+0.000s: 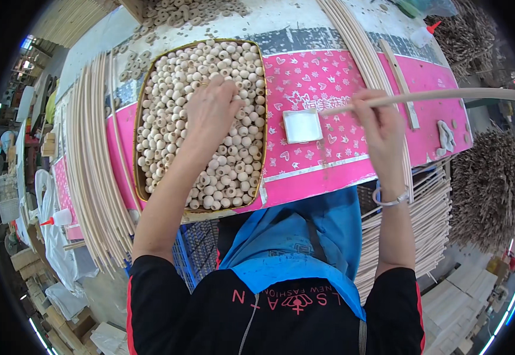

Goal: Assembling wooden parts by attaching wooden beads to the ends of long wooden rods using small pieces of adhesive tape.

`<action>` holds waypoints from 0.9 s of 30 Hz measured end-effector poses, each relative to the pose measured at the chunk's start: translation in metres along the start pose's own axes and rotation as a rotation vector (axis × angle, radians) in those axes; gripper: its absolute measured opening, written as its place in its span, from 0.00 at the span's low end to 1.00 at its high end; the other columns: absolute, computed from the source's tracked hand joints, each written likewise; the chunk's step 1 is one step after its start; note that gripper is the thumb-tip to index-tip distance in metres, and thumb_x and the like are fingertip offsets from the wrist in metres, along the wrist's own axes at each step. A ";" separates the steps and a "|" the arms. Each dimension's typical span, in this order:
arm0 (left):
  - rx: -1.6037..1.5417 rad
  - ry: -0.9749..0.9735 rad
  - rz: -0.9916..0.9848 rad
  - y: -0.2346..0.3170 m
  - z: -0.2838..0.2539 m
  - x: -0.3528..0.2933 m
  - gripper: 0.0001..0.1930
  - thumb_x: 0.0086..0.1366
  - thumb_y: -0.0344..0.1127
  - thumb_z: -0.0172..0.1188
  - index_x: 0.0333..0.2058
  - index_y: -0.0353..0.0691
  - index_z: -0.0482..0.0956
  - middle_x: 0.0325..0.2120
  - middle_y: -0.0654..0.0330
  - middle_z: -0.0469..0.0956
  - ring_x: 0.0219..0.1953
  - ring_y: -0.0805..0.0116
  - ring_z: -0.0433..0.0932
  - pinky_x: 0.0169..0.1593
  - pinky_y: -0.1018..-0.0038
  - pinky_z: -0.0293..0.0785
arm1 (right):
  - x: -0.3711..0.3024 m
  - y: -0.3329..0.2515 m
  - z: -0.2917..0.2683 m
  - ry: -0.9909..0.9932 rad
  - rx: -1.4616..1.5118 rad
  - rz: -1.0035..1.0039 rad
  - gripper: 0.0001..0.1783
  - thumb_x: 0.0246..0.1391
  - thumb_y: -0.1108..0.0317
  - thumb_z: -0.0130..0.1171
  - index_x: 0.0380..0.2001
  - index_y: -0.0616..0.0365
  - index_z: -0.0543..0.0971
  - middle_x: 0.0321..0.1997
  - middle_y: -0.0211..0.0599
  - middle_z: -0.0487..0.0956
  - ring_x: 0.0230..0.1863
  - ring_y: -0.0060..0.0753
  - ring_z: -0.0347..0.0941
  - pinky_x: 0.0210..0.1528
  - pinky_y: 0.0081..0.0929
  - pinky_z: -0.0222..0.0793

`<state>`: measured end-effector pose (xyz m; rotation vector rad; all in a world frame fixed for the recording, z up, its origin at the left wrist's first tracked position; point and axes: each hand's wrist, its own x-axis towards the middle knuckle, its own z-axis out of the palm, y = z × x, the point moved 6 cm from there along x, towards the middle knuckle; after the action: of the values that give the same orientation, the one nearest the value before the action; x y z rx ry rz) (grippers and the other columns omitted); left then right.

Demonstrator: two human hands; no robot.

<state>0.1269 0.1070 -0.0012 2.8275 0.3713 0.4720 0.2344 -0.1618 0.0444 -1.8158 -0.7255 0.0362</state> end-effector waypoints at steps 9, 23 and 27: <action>-1.137 -0.178 -0.353 0.010 -0.003 -0.043 0.07 0.67 0.32 0.62 0.41 0.36 0.81 0.31 0.66 0.80 0.32 0.78 0.77 0.39 0.78 0.73 | 0.007 0.000 0.050 -0.115 -0.226 -0.113 0.06 0.62 0.70 0.60 0.37 0.63 0.78 0.31 0.40 0.80 0.28 0.35 0.79 0.31 0.30 0.72; -1.595 -0.251 -0.503 0.040 0.017 -0.062 0.13 0.70 0.30 0.60 0.51 0.34 0.78 0.42 0.59 0.82 0.45 0.73 0.81 0.51 0.75 0.78 | 0.000 0.015 0.042 -0.022 -0.125 -0.107 0.06 0.64 0.71 0.59 0.38 0.64 0.79 0.29 0.36 0.79 0.29 0.25 0.76 0.30 0.25 0.70; -1.625 -0.257 -0.496 0.049 0.022 -0.057 0.12 0.69 0.29 0.61 0.50 0.35 0.78 0.41 0.60 0.82 0.45 0.72 0.81 0.51 0.75 0.78 | -0.004 0.021 0.023 0.072 0.108 0.032 0.09 0.67 0.68 0.57 0.39 0.65 0.78 0.31 0.33 0.80 0.33 0.20 0.78 0.37 0.19 0.75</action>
<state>0.0923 0.0399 -0.0232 1.1359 0.3511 0.1266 0.2327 -0.1482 0.0167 -1.7170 -0.6317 0.0307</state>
